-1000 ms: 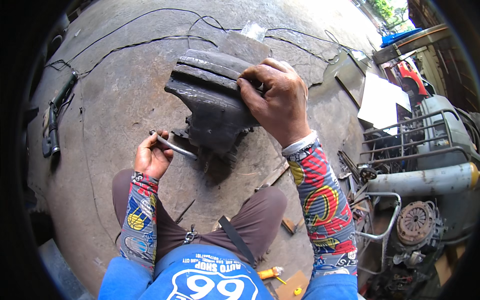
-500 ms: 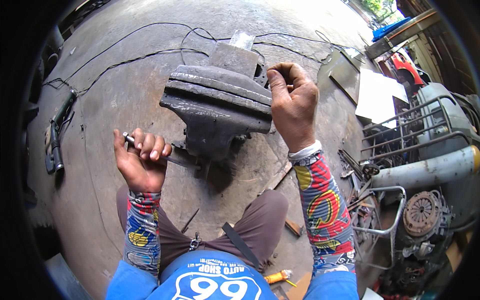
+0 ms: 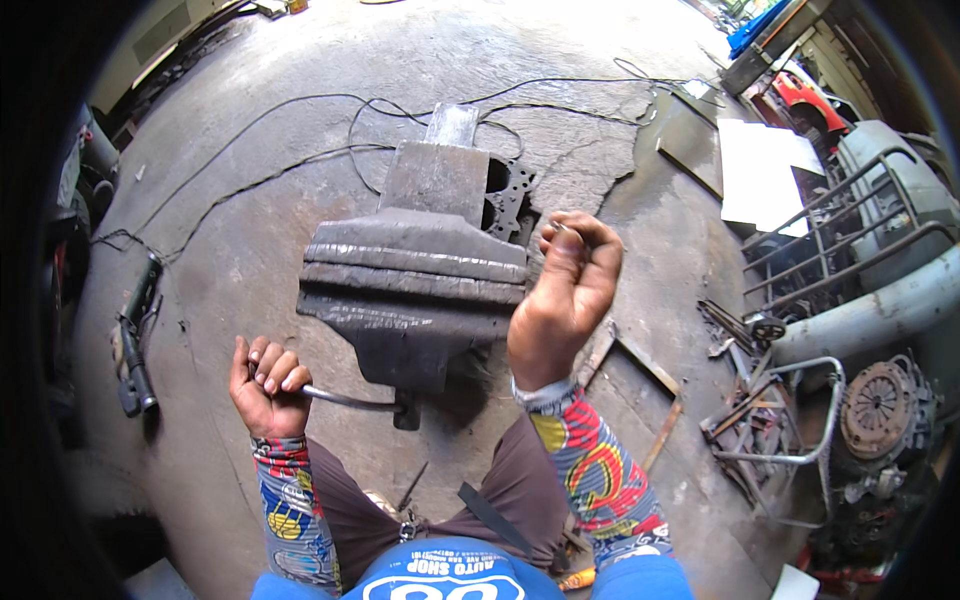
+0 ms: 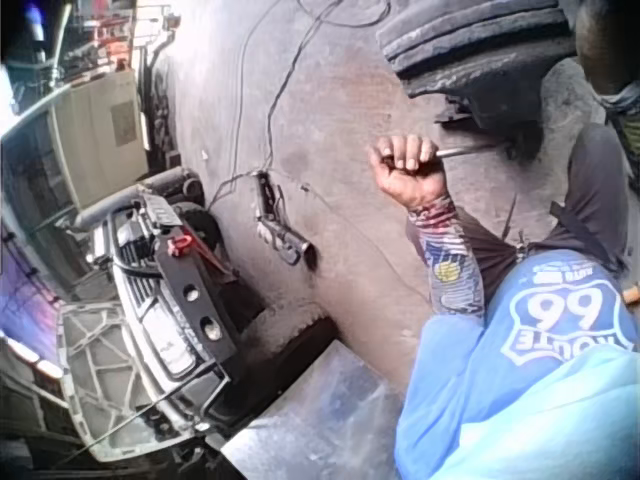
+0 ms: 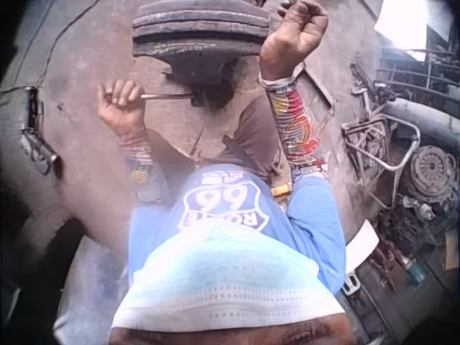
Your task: The person searches through a toolbox, selects pliers and a metal rod, then sits on the floor to cut the rod and shape it using a hammer and anvil. The person repeatedly hammers the rod to form a hook shape.
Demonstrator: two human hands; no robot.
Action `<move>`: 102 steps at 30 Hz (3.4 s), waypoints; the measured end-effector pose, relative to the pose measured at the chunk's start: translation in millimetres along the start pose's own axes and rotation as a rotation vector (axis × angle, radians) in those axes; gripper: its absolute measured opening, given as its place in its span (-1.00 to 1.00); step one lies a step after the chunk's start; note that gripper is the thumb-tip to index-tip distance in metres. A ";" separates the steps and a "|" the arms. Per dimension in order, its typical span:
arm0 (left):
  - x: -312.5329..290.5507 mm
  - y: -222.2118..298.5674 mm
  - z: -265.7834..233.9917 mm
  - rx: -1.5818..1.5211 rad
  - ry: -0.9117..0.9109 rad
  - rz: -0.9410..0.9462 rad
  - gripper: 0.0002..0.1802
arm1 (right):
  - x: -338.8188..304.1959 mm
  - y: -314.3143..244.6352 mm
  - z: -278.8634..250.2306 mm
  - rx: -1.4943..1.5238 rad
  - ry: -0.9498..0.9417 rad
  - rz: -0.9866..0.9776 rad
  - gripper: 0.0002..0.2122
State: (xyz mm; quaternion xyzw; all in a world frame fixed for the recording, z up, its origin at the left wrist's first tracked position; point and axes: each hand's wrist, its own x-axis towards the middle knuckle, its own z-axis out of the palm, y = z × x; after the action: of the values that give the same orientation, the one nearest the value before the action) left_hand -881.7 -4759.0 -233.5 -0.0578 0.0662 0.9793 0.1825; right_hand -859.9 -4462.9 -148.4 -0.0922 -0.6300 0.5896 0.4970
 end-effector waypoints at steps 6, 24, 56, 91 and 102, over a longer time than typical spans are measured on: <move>10.7 -1.9 14.8 0.266 0.307 0.244 -0.58 | -8.6 7.1 -2.3 0.088 0.104 0.019 -0.93; 68.0 -59.2 60.9 1.329 0.337 0.501 -0.51 | -2.0 4.2 -7.6 -0.247 -0.195 -0.127 -0.87; 73.3 -41.2 64.3 1.277 0.017 0.192 -0.32 | -7.1 -8.8 6.9 -0.661 -0.227 -0.172 -0.95; 41.7 -9.0 10.8 1.453 0.263 0.287 -0.72 | -7.9 -6.6 4.2 -0.408 -0.187 -0.111 -0.88; 44.6 -11.7 0.3 1.474 0.143 0.399 -0.76 | -9.8 7.7 4.5 -0.450 0.051 -0.260 -0.81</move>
State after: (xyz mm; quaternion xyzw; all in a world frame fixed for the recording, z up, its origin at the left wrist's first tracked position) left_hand -918.8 -4732.5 -240.6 0.0289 0.7230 0.6901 -0.0109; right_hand -862.1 -4470.6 -159.0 -0.1338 -0.7391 0.3632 0.5513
